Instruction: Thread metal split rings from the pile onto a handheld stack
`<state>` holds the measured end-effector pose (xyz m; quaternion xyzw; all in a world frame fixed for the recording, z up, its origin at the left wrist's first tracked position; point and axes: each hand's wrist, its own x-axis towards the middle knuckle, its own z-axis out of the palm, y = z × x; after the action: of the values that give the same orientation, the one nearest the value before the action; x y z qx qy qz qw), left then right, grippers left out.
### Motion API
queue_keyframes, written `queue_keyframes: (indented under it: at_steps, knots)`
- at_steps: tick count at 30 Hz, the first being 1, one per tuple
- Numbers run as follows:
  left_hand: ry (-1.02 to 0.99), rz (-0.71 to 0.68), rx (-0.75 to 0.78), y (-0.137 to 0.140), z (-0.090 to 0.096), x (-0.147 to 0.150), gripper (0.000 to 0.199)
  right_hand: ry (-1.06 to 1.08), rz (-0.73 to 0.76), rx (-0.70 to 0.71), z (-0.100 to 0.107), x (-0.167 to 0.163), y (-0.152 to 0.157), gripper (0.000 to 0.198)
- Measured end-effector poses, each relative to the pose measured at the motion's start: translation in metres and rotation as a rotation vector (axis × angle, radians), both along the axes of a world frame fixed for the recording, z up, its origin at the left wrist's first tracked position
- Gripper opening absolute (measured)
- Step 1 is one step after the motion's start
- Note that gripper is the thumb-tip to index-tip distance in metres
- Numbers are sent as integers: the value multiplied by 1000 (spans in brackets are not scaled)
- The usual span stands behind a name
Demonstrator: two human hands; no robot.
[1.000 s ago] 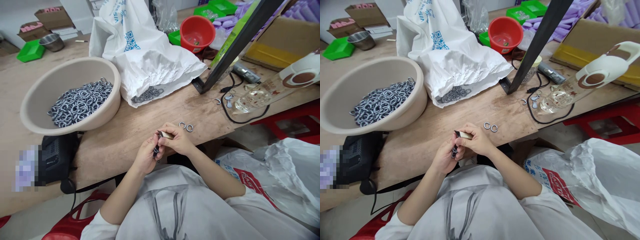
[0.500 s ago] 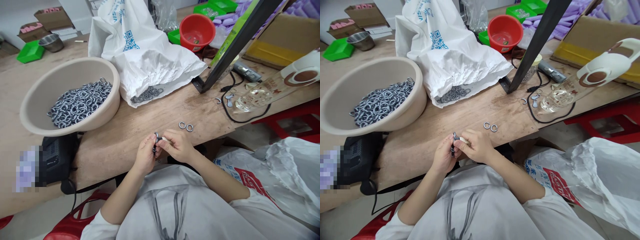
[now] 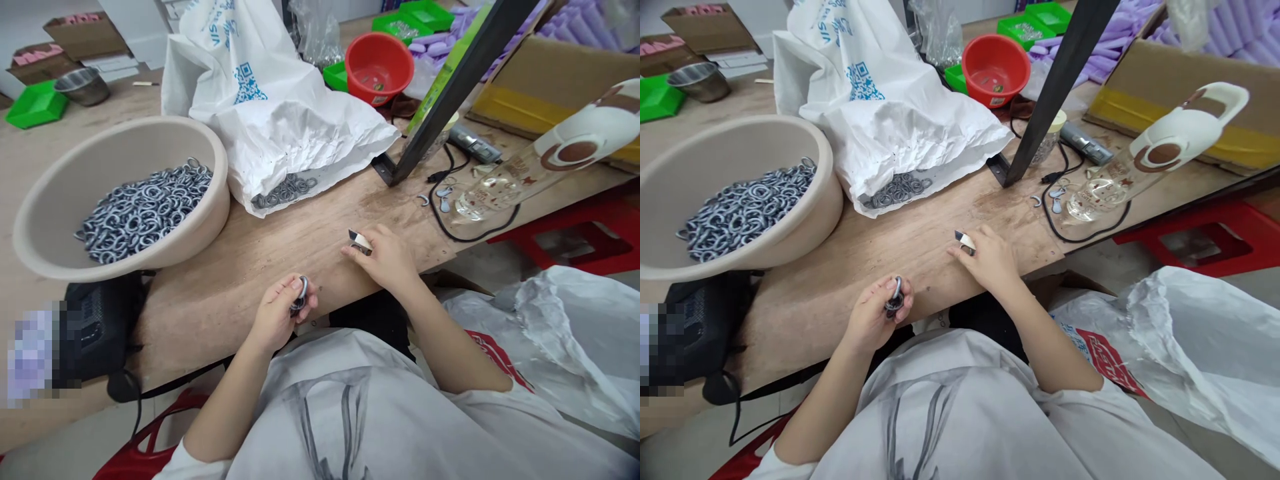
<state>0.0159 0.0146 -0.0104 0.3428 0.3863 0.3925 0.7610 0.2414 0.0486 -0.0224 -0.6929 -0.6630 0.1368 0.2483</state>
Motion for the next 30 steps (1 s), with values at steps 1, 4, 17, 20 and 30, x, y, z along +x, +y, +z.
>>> queue_keyframes:
  at_steps: [1, 4, 17, 20, 30]
  knots:
    - [-2, 14, -26, 3, 0, 0, 24, -69, -23, -29, -1, 4, 0, 36]
    - [-32, 55, -78, 8, -1, 3, 24, -94, -24, -72, -4, 10, 2, 28]
    - [-147, -152, -295, 1, -1, 20, 57, 1303, 356, -347, 7, -60, -12, 42]
    - [-181, -49, -287, 0, -2, 19, 51, 1138, 384, -141, 7, -62, -15, 37]
    - [-184, 69, -290, -2, 4, 24, 46, 817, 246, -47, 5, -59, -16, 36]
